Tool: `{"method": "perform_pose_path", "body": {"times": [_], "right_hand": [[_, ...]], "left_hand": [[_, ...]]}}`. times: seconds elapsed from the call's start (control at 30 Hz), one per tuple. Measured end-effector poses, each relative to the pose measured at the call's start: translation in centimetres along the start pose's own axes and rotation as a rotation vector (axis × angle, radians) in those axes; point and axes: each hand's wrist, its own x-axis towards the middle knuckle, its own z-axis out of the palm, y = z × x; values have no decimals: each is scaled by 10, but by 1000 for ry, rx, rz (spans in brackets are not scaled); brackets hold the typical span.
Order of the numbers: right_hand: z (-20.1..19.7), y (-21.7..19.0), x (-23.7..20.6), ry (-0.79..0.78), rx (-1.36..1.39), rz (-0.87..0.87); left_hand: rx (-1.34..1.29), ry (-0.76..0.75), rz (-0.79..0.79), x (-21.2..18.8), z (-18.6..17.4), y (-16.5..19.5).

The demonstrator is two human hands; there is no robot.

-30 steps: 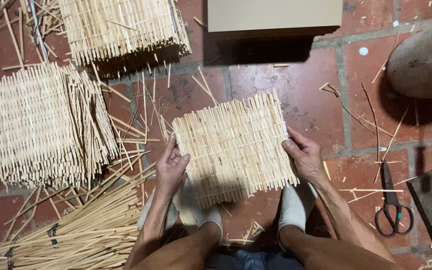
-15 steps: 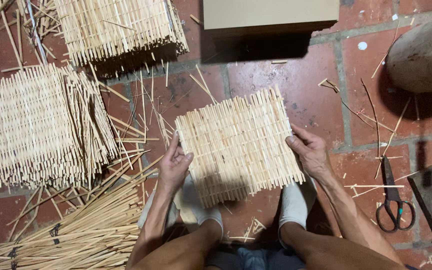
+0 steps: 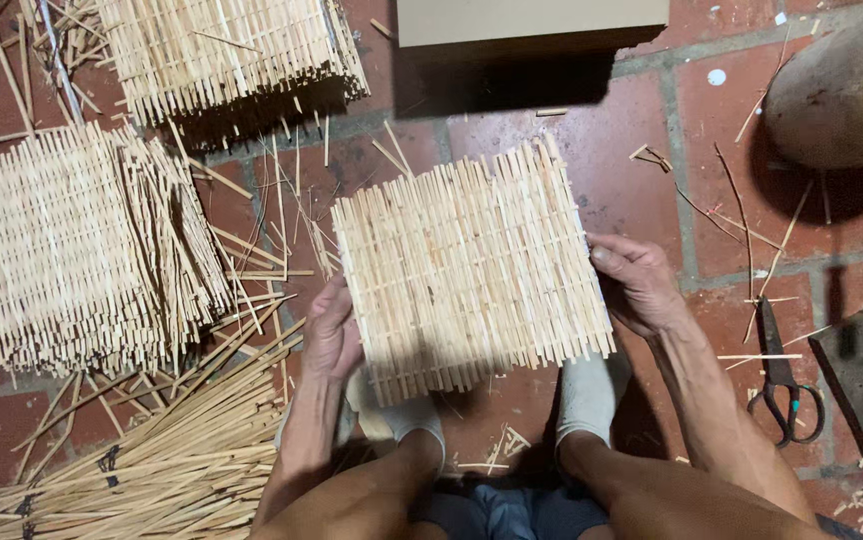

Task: The person assembles a small bamboo mat by placing thin bamboo strips across a base, then applies white adhesive to a cardboard square using a paint roller and presses the mat onto it. The process is repeated for multiple mats, with finished units stacked nearby.

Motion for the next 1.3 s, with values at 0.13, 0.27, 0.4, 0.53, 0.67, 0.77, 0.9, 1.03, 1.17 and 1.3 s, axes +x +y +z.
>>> {"method": "perform_pose_path", "body": {"times": [0.13,0.27,0.4,0.53,0.67,0.77,0.9,1.03,1.17,1.3], "right_hand": [[-1,0,-3,-23,40,1],[7,-5,-9,-68,33,-42],[18,-15,-19,39,-285,-48],[22,-19,-24,25,-394,-112],[16,-21,-23,47,-449,-94],[9,-25,-20,157,-605,-66],[3,-26,-20,134,-362,-70],[-10,-16,-24,191,-219,-61],[-34,-4,-21,37,-46,-84],[-48,1,-18,42,-72,-70]], "left_hand": [[-57,-41,-25,-6,-9,-3],[-46,-57,-25,-8,-16,-5],[-34,-104,-20,-10,-15,-4],[-2,-86,22,-14,-12,-3],[142,-43,118,-14,-9,-5],[193,-65,108,-11,-4,-5],[152,-143,6,-12,7,-1],[129,-239,-29,-14,16,1],[116,-327,-70,-17,12,5],[115,-386,-81,-15,6,8]]}}
